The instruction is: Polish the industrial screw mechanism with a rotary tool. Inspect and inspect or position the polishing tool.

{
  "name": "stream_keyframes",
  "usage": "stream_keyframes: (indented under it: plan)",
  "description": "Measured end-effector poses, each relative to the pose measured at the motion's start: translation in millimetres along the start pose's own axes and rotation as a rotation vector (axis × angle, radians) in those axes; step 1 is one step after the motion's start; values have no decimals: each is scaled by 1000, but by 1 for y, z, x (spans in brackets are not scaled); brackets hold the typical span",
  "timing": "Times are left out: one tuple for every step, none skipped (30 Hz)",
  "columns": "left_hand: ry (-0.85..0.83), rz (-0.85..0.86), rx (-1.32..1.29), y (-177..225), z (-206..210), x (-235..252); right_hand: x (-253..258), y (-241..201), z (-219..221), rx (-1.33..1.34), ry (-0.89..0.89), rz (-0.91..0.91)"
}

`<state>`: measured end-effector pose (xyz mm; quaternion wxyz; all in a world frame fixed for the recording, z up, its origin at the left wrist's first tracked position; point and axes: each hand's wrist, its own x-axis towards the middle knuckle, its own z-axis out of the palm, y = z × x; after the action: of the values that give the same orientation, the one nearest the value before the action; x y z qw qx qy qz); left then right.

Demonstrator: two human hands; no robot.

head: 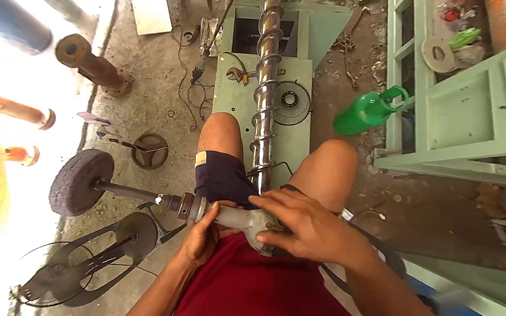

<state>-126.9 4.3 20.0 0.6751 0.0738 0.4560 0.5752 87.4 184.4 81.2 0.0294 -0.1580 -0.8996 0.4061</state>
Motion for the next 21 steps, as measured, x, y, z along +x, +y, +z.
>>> stream_keyframes:
  plan:
    - [27, -18, 4, 2, 3, -1, 10, -7, 2, -33, -78, -29]
    - [49, -31, 8, 3, 5, -3, 15, -12, 3, -57, -124, -46]
    - [65, -40, 8, 3, 7, -5, 16, -15, 3, -80, -146, -50]
    - [73, -40, 7, 4, 8, -6, 16, -17, 3, -101, -160, -47]
    - [70, -35, 0, 5, 8, -6, 14, -18, 3, -111, -171, -39]
    - [60, -29, -15, 6, 8, -6, 11, -17, 3, -115, -182, -25]
    - [48, -23, -32, 8, 7, -5, 8, -16, 3, -118, -197, -4]
    - [41, -22, -47, 9, 7, -4, 5, -15, 4, -124, -211, 21]
    - [37, -30, -59, 9, 6, -2, 3, -13, 7, -135, -223, 53]
    - [45, -42, -59, 9, 5, 1, 2, -11, 10, -152, -236, 95]
    - [65, -61, -57, 9, 5, 6, 4, -9, 15, -168, -242, 137]
    - [97, -86, -55, 8, 4, 11, 6, -5, 20, -178, -241, 178]
    - [135, -117, -57, 6, 3, 15, 8, 0, 26, -173, -237, 219]
    - [172, -147, -59, 3, 2, 19, 9, 5, 30, -152, -245, 259]
    - [199, -170, -61, 1, 1, 22, 10, 11, 33, -135, -241, 277]
    - [208, -186, -67, 0, 0, 23, 10, 15, 36, -122, -224, 273]
    - [206, -193, -73, 0, -1, 23, 10, 18, 37, -115, -206, 257]
    - [205, -196, -82, 0, -1, 21, 10, 19, 37, -112, -199, 242]
    - [209, -202, -96, -1, 0, 19, 10, 18, 36, -117, -212, 236]
    - [216, -206, -116, 0, 1, 18, 12, 18, 34, -119, -235, 239]
    - [225, -206, -136, 0, 3, 17, 15, 18, 31, -123, -256, 242]
